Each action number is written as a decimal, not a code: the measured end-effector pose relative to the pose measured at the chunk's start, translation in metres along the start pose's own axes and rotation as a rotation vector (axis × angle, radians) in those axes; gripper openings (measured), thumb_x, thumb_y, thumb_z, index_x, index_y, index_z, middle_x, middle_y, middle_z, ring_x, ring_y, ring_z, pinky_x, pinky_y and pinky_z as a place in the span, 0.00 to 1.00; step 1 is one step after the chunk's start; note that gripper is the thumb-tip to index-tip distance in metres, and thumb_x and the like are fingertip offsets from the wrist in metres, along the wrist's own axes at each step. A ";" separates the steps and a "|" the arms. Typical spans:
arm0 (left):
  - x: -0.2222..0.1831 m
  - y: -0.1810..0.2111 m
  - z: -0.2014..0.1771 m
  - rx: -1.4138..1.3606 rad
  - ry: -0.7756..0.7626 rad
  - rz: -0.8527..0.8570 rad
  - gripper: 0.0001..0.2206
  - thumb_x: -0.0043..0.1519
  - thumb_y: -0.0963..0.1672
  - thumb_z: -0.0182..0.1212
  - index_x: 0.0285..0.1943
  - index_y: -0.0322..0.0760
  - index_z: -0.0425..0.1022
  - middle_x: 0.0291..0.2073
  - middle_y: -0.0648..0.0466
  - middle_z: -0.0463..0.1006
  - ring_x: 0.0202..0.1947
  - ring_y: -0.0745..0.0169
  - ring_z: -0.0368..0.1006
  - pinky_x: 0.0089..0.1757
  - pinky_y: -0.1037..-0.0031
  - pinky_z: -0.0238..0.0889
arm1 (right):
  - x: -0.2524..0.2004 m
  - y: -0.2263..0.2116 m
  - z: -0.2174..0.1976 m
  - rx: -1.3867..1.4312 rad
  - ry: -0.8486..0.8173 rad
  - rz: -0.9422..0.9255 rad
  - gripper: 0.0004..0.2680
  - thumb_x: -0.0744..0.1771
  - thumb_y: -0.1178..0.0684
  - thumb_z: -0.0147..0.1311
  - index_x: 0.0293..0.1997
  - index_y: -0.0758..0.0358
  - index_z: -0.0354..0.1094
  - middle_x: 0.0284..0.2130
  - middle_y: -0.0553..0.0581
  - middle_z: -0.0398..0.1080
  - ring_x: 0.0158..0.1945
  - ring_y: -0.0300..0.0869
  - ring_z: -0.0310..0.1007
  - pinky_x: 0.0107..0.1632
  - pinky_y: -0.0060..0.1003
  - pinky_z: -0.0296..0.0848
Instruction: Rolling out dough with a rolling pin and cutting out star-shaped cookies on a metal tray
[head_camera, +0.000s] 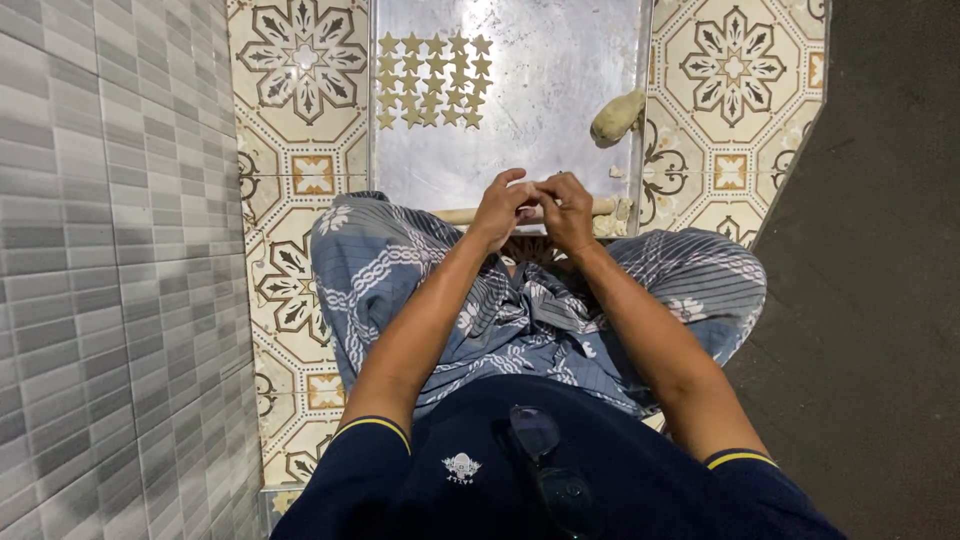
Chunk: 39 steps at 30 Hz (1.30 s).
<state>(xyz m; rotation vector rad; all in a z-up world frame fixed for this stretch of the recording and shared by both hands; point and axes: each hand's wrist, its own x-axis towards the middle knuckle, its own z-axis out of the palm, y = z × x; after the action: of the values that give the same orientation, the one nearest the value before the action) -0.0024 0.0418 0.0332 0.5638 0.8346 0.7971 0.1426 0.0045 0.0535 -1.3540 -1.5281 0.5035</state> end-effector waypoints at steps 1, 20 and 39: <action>0.001 -0.002 -0.001 -0.002 -0.005 0.004 0.23 0.63 0.40 0.59 0.67 0.34 0.60 0.44 0.46 0.82 0.41 0.60 0.78 0.43 0.74 0.75 | 0.002 -0.009 -0.002 -0.004 0.001 -0.005 0.06 0.65 0.65 0.66 0.42 0.64 0.79 0.31 0.58 0.71 0.35 0.51 0.77 0.36 0.42 0.76; -0.005 0.074 0.024 0.161 -0.108 0.203 0.12 0.66 0.42 0.62 0.57 0.34 0.77 0.37 0.49 0.83 0.36 0.63 0.82 0.43 0.72 0.79 | 0.066 -0.031 -0.031 -0.009 -0.119 -0.246 0.05 0.67 0.60 0.64 0.46 0.64 0.76 0.34 0.60 0.72 0.35 0.52 0.75 0.38 0.43 0.74; 0.035 0.024 0.003 -0.103 0.027 0.106 0.10 0.65 0.44 0.67 0.47 0.30 0.78 0.33 0.46 0.83 0.35 0.60 0.82 0.45 0.66 0.79 | 0.055 -0.010 -0.010 -0.364 0.086 -0.486 0.04 0.68 0.54 0.62 0.42 0.63 0.77 0.31 0.55 0.70 0.35 0.51 0.75 0.36 0.43 0.74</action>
<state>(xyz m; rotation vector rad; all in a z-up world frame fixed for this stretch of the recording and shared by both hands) 0.0058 0.0839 0.0374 0.5098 0.7889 0.9410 0.1527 0.0486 0.0874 -1.1868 -1.8580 -0.1411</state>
